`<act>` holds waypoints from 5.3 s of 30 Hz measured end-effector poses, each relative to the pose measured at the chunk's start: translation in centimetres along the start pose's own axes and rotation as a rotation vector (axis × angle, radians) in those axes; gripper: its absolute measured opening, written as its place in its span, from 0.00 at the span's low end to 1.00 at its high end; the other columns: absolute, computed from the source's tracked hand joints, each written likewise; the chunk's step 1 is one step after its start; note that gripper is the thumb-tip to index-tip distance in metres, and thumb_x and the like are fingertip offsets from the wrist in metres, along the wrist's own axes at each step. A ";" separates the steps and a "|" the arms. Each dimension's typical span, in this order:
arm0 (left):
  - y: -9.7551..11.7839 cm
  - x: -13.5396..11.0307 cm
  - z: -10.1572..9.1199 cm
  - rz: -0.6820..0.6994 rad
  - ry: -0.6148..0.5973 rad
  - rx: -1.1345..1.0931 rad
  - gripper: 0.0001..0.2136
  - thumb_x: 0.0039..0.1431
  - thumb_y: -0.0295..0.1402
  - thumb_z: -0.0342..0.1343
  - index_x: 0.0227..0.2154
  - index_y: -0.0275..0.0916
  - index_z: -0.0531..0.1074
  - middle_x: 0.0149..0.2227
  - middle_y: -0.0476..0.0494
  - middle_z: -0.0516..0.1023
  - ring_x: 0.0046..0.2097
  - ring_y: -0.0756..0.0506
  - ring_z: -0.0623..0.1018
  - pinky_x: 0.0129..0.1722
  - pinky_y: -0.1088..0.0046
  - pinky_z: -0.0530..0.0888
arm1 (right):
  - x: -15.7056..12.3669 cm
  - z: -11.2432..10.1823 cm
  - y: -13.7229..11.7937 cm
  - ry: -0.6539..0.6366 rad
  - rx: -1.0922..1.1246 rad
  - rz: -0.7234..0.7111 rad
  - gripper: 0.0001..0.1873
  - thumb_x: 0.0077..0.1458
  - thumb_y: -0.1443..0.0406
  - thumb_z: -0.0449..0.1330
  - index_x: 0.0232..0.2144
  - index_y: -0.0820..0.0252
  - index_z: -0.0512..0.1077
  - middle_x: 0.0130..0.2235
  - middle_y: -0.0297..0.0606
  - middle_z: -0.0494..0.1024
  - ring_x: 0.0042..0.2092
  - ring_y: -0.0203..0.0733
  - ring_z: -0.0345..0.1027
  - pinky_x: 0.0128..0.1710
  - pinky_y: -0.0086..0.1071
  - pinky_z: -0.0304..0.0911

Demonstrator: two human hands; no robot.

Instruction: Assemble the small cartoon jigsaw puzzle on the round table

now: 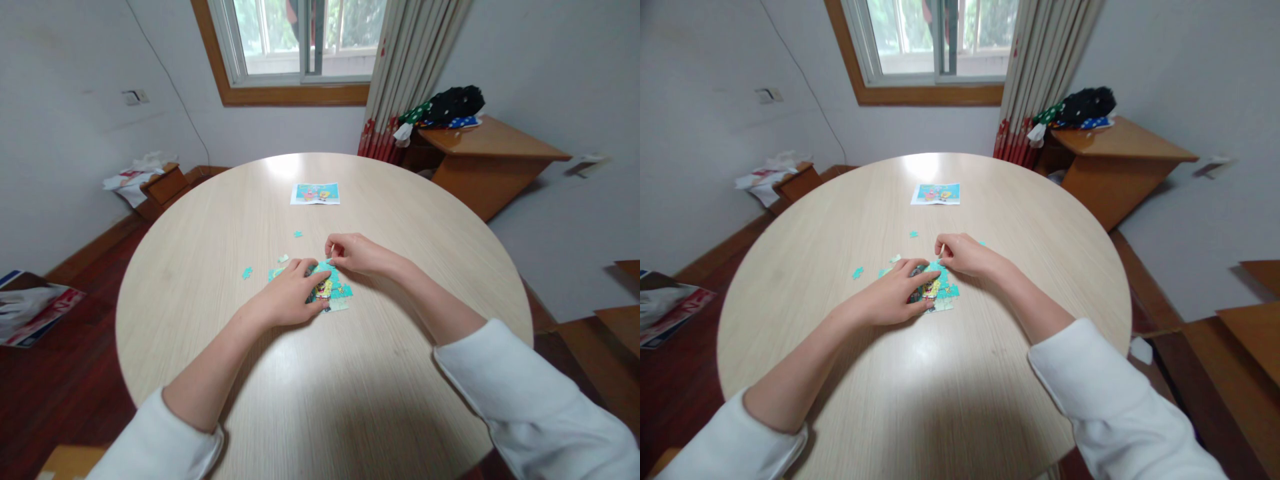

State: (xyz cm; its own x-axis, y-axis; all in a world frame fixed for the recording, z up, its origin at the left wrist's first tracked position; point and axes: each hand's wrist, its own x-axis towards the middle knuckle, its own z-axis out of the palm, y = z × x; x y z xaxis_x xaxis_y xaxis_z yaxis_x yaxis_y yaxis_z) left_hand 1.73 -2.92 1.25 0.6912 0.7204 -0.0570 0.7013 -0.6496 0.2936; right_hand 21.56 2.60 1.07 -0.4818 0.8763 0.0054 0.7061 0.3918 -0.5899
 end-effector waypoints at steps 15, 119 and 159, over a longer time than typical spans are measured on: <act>0.3 0.4 0.7 -0.056 0.050 0.057 0.29 0.60 0.45 0.49 0.61 0.36 0.59 0.59 0.32 0.64 0.60 0.34 0.62 0.59 0.54 0.62 | 1.0 0.5 1.2 0.119 0.209 -0.040 0.03 0.47 0.69 0.58 0.25 0.60 0.67 0.24 0.31 0.68 0.27 0.34 0.60 0.30 0.29 0.56; 0.8 0.3 0.3 -0.212 -0.028 0.065 0.29 0.64 0.42 0.45 0.61 0.25 0.56 0.65 0.26 0.57 0.65 0.34 0.57 0.64 0.59 0.56 | -1.3 -0.3 0.6 -0.024 -0.166 0.007 0.04 0.52 0.70 0.61 0.33 0.62 0.71 0.37 0.42 0.74 0.38 0.40 0.66 0.40 0.32 0.60; 0.7 0.3 0.4 -0.218 -0.031 0.052 0.29 0.64 0.42 0.45 0.64 0.32 0.55 0.66 0.28 0.55 0.67 0.35 0.56 0.64 0.58 0.56 | -2.9 -0.8 -1.0 -0.333 0.441 0.109 0.06 0.41 0.69 0.62 0.27 0.60 0.68 0.25 0.29 0.71 0.27 0.31 0.63 0.27 0.26 0.57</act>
State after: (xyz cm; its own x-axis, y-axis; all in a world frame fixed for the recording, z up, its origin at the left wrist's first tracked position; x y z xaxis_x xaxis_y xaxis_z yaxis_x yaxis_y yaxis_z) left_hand 2.50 -3.30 1.10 0.5264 0.8381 -0.1429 0.8423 -0.4911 0.2221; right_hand 22.59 -0.10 2.29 -0.6065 0.7411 -0.2880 0.5121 0.0870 -0.8545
